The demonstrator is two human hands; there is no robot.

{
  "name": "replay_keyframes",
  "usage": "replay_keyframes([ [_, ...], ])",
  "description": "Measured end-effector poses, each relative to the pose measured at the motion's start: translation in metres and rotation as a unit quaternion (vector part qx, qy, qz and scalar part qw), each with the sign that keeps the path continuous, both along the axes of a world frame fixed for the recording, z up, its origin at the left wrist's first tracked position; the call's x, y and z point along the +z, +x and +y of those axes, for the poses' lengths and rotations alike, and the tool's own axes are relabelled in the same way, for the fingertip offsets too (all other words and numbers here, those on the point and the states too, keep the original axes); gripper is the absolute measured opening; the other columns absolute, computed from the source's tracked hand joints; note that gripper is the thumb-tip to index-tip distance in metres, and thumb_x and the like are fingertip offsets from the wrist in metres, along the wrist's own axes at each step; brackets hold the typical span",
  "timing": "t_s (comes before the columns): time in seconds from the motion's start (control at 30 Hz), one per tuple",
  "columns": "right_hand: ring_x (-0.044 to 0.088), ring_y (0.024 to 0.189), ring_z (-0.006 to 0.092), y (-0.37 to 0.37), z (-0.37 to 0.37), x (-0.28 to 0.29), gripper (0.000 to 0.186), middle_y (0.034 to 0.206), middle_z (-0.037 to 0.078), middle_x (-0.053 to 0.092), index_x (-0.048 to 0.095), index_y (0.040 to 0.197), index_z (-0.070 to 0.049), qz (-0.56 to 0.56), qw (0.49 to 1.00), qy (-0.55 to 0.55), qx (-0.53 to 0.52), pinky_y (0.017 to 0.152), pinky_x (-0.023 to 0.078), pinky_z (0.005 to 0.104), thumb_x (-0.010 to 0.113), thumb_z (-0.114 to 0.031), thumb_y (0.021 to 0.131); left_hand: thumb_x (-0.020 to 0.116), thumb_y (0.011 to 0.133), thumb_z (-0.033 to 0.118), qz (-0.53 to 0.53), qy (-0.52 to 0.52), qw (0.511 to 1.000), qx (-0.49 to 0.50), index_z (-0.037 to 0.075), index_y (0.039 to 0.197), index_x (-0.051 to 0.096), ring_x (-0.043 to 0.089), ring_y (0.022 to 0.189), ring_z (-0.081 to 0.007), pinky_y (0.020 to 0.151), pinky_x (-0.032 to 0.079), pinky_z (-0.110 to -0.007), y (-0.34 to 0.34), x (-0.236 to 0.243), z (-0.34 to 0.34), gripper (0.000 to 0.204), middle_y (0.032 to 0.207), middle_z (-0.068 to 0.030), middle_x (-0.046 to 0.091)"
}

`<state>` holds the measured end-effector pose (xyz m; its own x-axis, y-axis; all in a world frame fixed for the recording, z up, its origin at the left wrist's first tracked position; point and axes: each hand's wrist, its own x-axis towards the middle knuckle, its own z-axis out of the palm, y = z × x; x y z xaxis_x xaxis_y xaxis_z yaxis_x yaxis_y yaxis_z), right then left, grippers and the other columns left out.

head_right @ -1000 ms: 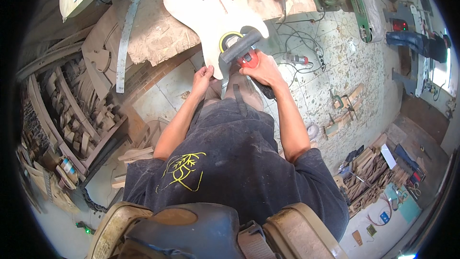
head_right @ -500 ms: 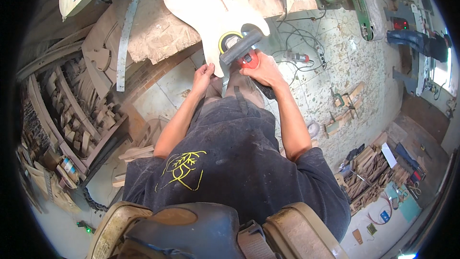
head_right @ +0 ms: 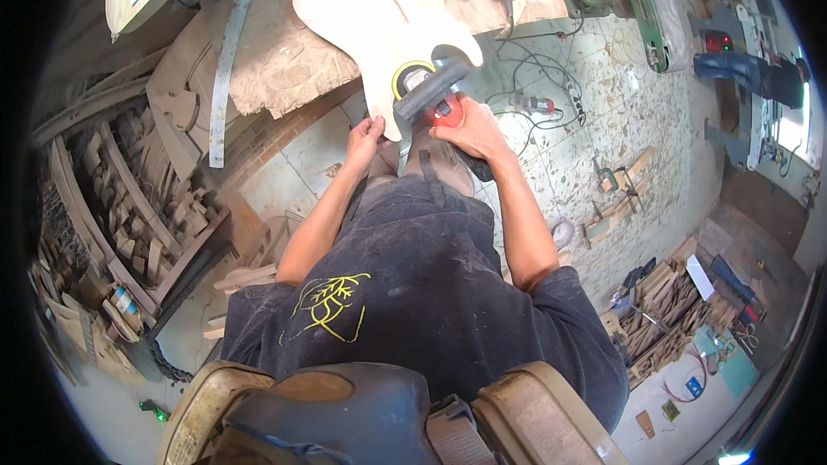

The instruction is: The person sands the surface of a wooden guitar body using a handheld power sander, moving the tool across the front and edges of the instrument.

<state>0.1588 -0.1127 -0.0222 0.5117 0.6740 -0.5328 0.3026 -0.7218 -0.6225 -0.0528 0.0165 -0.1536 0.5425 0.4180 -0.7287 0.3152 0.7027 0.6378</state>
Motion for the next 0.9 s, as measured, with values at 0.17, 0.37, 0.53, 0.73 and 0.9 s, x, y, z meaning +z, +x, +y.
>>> replay_keyframes([
  [0.17, 0.072, 0.1, 0.0436, -0.001, 0.0, -0.001, 0.076, 0.102, 0.029, 0.073, 0.065, 0.117, 0.005, -0.01, 1.0, -0.006, 0.0, 0.089, 0.055, 0.0471, 0.085, -0.049, 0.066, 0.058, 0.11, 0.034, -0.003, -0.008, 1.0, 0.002, -0.003, 0.115, 0.065, 0.072, 0.093, -0.0145, 0.086, 0.06, -0.03, 0.001, -0.002, 0.0, 0.038, 0.106, -0.0083, 0.073],
  [0.37, 0.071, 0.102, 0.0415, 0.008, -0.041, -0.008, 0.076, 0.106, 0.027, 0.073, 0.066, 0.118, 0.004, 0.015, 0.998, -0.022, -0.058, 0.091, 0.054, 0.0462, 0.086, -0.047, 0.067, 0.057, 0.111, 0.035, -0.008, -0.005, 1.0, -0.007, -0.002, 0.117, 0.065, 0.071, 0.096, -0.0147, 0.087, 0.06, -0.031, -0.001, -0.003, 0.0, 0.038, 0.107, -0.0074, 0.074],
  [0.53, 0.071, 0.104, 0.0406, 0.008, -0.055, 0.0, 0.073, 0.108, 0.027, 0.073, 0.065, 0.116, 0.004, 0.025, 0.996, -0.036, -0.078, 0.092, 0.054, 0.0459, 0.085, -0.046, 0.067, 0.057, 0.111, 0.037, -0.004, -0.006, 1.0, -0.008, -0.001, 0.117, 0.065, 0.071, 0.099, -0.0149, 0.088, 0.06, -0.034, -0.001, -0.004, 0.0, 0.039, 0.108, -0.0068, 0.074],
  [0.73, 0.069, 0.101, 0.0412, 0.006, -0.02, 0.005, 0.073, 0.106, 0.026, 0.072, 0.063, 0.119, 0.003, 0.009, 0.999, -0.031, -0.035, 0.091, 0.053, 0.046, 0.084, -0.044, 0.067, 0.057, 0.11, 0.04, -0.006, 0.003, 1.0, -0.015, 0.001, 0.116, 0.066, 0.068, 0.096, -0.0121, 0.085, 0.059, -0.031, -0.002, -0.011, 0.001, 0.04, 0.105, -0.004, 0.073],
  [0.9, 0.068, 0.101, 0.0389, 0.006, -0.048, -0.002, 0.076, 0.108, 0.024, 0.072, 0.062, 0.125, 0.002, 0.008, 0.999, -0.051, -0.006, 0.092, 0.053, 0.0438, 0.084, -0.043, 0.067, 0.059, 0.109, 0.042, 0.001, 0.003, 1.0, -0.006, 0.002, 0.114, 0.066, 0.066, 0.093, -0.0111, 0.083, 0.058, -0.032, -0.004, -0.015, -0.002, 0.041, 0.1, -0.002, 0.071],
])
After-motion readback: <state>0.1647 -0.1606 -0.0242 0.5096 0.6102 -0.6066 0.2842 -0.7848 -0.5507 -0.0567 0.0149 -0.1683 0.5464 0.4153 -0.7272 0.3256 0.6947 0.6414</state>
